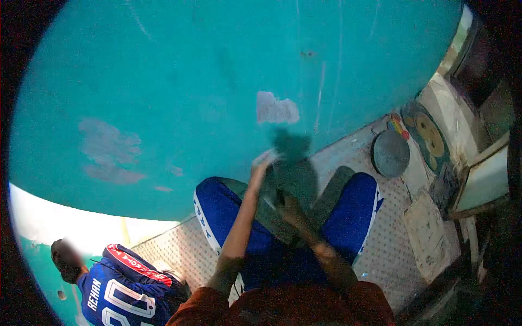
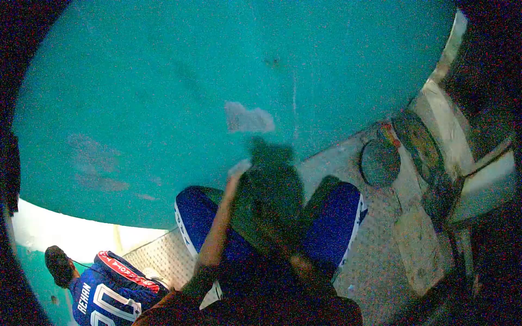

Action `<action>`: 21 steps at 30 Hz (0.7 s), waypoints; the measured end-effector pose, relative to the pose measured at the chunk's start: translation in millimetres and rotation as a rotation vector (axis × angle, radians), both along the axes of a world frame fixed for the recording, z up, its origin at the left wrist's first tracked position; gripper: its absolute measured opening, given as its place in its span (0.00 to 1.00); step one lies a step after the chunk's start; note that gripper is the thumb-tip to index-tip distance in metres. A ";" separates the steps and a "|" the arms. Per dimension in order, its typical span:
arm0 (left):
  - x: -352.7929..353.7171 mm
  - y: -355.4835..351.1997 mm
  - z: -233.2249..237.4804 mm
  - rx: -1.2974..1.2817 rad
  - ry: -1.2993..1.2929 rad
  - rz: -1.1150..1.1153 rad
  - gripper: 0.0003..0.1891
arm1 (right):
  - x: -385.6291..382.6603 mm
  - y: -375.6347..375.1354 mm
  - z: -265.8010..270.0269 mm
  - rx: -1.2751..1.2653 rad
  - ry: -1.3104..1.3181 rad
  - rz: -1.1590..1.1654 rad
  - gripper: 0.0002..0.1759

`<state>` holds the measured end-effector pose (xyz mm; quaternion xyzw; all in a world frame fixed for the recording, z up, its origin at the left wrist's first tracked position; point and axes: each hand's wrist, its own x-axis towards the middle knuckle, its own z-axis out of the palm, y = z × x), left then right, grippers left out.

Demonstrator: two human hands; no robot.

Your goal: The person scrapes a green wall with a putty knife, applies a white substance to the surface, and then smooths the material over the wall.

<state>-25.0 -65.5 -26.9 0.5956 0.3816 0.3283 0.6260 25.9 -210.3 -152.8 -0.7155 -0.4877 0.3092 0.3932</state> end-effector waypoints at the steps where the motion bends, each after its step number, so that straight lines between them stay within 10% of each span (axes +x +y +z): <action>1: 1.1 1.6 -1.0 0.007 0.002 -0.015 0.21 | -8.1 1.0 -64.2 0.090 -0.094 -0.025 0.21; 5: 2.9 2.1 2.1 -0.051 0.042 -0.065 0.20 | -2.1 -1.9 9.5 -0.158 -0.060 0.003 0.22; 7: 4.9 -13.1 34.4 -0.190 -0.053 -0.059 0.20 | -5.1 -6.7 -23.0 0.085 0.172 0.017 0.22; 10: 4.8 -11.8 29.7 -0.138 -0.021 -0.063 0.20 | -16.1 -8.0 -110.4 0.323 -0.188 0.016 0.23; 16: 4.9 -8.6 24.2 -0.099 -0.029 -0.045 0.21 | -6.0 2.8 36.8 -0.161 0.174 -0.063 0.23; 21: 4.8 -6.5 23.8 -0.096 -0.061 0.005 0.19 | -9.3 9.0 5.4 -0.156 0.167 0.012 0.26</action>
